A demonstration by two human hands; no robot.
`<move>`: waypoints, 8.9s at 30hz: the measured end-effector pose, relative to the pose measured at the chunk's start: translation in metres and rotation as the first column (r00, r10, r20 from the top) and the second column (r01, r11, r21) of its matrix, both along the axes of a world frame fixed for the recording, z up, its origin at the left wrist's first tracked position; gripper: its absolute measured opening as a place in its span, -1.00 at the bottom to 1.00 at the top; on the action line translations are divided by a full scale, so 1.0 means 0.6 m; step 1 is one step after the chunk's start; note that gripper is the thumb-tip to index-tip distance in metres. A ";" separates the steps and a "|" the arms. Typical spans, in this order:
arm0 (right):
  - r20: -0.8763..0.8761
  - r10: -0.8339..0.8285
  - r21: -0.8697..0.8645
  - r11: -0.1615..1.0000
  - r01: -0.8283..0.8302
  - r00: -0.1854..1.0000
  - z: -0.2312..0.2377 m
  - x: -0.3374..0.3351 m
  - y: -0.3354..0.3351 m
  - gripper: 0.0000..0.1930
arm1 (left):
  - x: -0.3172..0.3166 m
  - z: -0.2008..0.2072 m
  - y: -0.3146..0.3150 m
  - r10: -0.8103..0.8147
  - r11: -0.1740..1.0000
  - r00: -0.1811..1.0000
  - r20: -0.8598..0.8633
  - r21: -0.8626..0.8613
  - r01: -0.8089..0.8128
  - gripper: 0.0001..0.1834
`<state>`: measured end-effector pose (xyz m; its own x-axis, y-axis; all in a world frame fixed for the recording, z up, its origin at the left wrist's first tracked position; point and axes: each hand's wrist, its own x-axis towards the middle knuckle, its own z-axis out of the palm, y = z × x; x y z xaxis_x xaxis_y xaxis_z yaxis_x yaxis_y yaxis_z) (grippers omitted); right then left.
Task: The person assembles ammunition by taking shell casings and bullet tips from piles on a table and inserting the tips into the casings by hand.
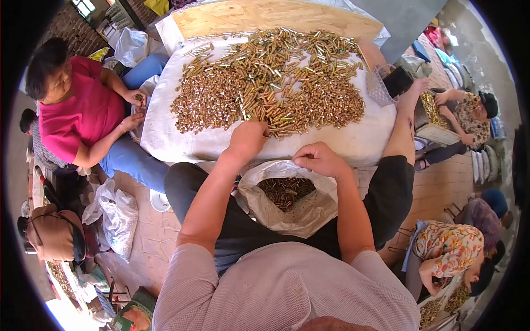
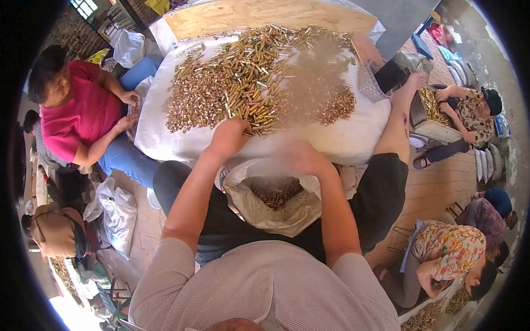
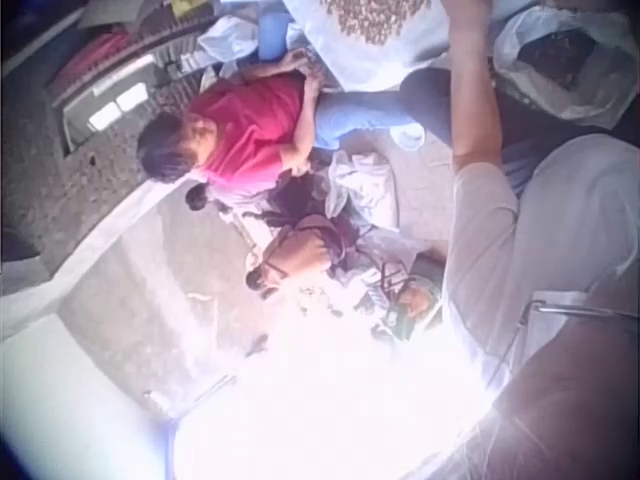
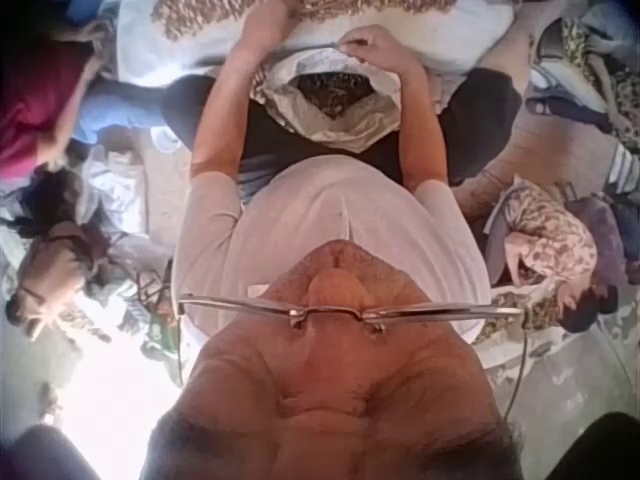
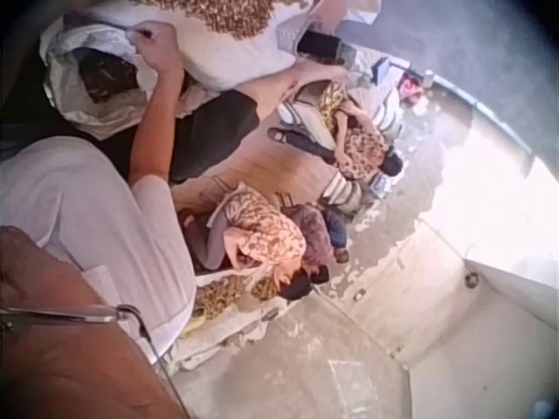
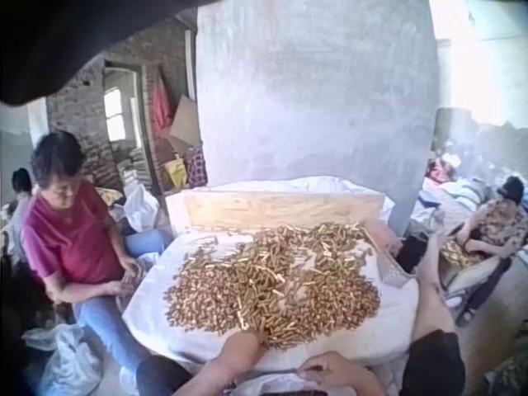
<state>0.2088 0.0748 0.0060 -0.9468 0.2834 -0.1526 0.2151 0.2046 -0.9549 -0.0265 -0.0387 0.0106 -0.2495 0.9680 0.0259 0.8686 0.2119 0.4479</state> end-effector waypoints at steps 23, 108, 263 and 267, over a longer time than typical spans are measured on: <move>-0.231 -0.423 0.765 0.477 0.432 0.876 -0.070 -0.031 0.044 -0.93 | 0.009 0.012 0.004 -0.108 0.993 0.819 0.563 0.108 0.057 -0.86; -0.072 -0.094 0.075 0.992 0.099 0.993 -0.041 0.001 0.008 -0.92 | 0.010 -0.013 0.014 -0.027 0.978 0.993 0.116 0.208 0.003 -0.86; -0.008 -0.185 0.392 0.903 0.173 0.983 0.000 0.037 0.019 -0.88 | 0.016 -0.035 0.084 0.202 0.970 0.966 -0.159 0.171 -0.174 -0.86; -0.096 -0.394 0.671 0.653 0.352 0.914 -0.011 0.034 0.050 -0.86 | 0.023 -0.031 0.084 0.209 0.973 0.965 -0.157 0.131 -0.189 -0.85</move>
<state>0.2291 0.1049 -0.0006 -0.7346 0.6571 0.1689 0.4614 0.6664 -0.5857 -0.0130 0.0116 -0.0082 -0.4193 0.8875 0.1911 0.8791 0.3444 0.3294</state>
